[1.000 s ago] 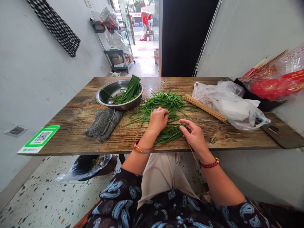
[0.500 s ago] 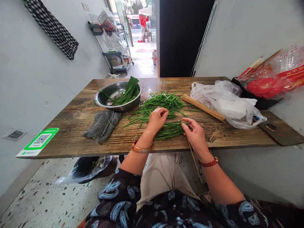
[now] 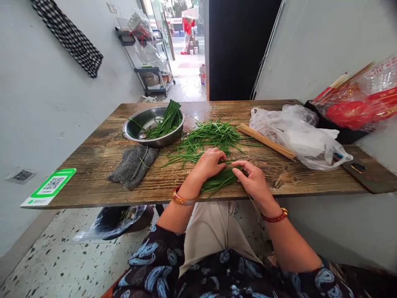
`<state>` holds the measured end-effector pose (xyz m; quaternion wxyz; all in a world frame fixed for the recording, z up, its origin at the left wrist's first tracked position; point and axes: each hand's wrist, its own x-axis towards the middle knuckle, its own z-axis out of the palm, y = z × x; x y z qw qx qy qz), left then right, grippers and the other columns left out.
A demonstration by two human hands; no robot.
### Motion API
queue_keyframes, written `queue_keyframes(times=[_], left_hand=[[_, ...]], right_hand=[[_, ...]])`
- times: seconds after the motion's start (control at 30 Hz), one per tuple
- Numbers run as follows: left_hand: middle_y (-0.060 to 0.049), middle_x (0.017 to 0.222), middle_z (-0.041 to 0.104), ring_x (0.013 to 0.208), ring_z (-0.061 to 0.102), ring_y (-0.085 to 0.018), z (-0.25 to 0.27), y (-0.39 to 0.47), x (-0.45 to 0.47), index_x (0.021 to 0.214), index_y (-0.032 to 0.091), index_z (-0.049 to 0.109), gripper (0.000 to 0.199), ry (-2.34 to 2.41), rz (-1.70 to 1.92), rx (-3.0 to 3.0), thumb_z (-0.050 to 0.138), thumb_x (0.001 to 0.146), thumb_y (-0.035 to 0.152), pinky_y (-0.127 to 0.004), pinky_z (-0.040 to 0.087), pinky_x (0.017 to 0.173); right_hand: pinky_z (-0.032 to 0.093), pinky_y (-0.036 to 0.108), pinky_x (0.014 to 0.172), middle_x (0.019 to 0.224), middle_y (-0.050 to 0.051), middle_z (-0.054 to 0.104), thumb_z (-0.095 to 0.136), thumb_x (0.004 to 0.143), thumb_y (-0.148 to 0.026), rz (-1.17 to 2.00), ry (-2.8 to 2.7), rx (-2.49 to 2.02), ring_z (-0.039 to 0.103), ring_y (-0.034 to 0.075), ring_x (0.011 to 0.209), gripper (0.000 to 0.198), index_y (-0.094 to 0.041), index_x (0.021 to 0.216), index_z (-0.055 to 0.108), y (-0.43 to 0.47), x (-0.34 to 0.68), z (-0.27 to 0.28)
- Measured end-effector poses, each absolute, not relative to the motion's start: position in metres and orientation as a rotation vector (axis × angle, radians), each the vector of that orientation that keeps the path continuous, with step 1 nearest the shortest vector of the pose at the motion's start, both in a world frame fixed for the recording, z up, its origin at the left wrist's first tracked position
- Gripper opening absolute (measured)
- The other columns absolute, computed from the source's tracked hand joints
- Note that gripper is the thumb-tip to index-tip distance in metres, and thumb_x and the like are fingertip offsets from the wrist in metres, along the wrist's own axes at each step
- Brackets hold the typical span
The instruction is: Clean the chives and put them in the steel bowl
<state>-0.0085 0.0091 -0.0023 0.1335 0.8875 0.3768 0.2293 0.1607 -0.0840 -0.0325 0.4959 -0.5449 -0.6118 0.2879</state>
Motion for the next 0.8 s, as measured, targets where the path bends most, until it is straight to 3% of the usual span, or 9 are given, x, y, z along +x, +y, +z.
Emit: queue_keyframes(times=[0.27, 0.47, 0.63, 0.8], left_hand=[[-0.007, 0.084, 0.061, 0.087, 0.057, -0.021, 0.0019, 0.0032, -0.0014, 0.075, 0.019, 0.064, 0.013, 1.214, 0.628, 2.692, 0.053, 0.081, 0.013, -0.034, 0.045, 0.081], [0.000, 0.067, 0.058, 0.064, 0.053, -0.012, -0.0002, 0.0094, -0.0017, 0.071, 0.017, 0.055, 0.012, 1.154, 1.013, 2.201, 0.051, 0.077, 0.009, -0.025, 0.043, 0.063], [0.002, 0.068, 0.063, 0.058, 0.055, -0.009, -0.0029, 0.0115, -0.0013, 0.087, 0.015, 0.062, 0.016, 1.017, 1.038, 1.959, 0.053, 0.075, 0.009, -0.021, 0.042, 0.057], [0.002, 0.064, 0.062, 0.058, 0.053, -0.009, 0.0032, 0.0085, -0.0014, 0.078, 0.014, 0.067, 0.010, 1.055, 0.997, 2.028, 0.057, 0.076, 0.013, -0.021, 0.040, 0.055]], right_hand=[[0.047, 0.026, 0.056, 0.079, 0.003, 0.066, 0.058, 0.085, -0.042, 0.670, -1.471, -1.326, 0.053, 0.014, 0.062, 0.030, -0.019, 0.102, 0.068, -0.0835, 0.1600, -0.0310], [0.047, 0.026, 0.055, 0.083, 0.004, 0.067, 0.059, 0.085, -0.044, 0.635, -1.430, -1.357, 0.054, 0.014, 0.062, 0.031, -0.019, 0.102, 0.067, -0.0815, 0.1608, -0.0346], [0.047, 0.026, 0.056, 0.084, 0.003, 0.066, 0.059, 0.084, -0.044, 0.640, -1.422, -1.363, 0.053, 0.014, 0.063, 0.033, -0.019, 0.104, 0.067, -0.0801, 0.1614, -0.0368], [0.048, 0.026, 0.054, 0.075, 0.002, 0.062, 0.060, 0.083, -0.045, 0.653, -1.380, -1.365, 0.051, 0.013, 0.059, 0.034, -0.019, 0.104, 0.067, -0.0795, 0.1604, -0.0367]])
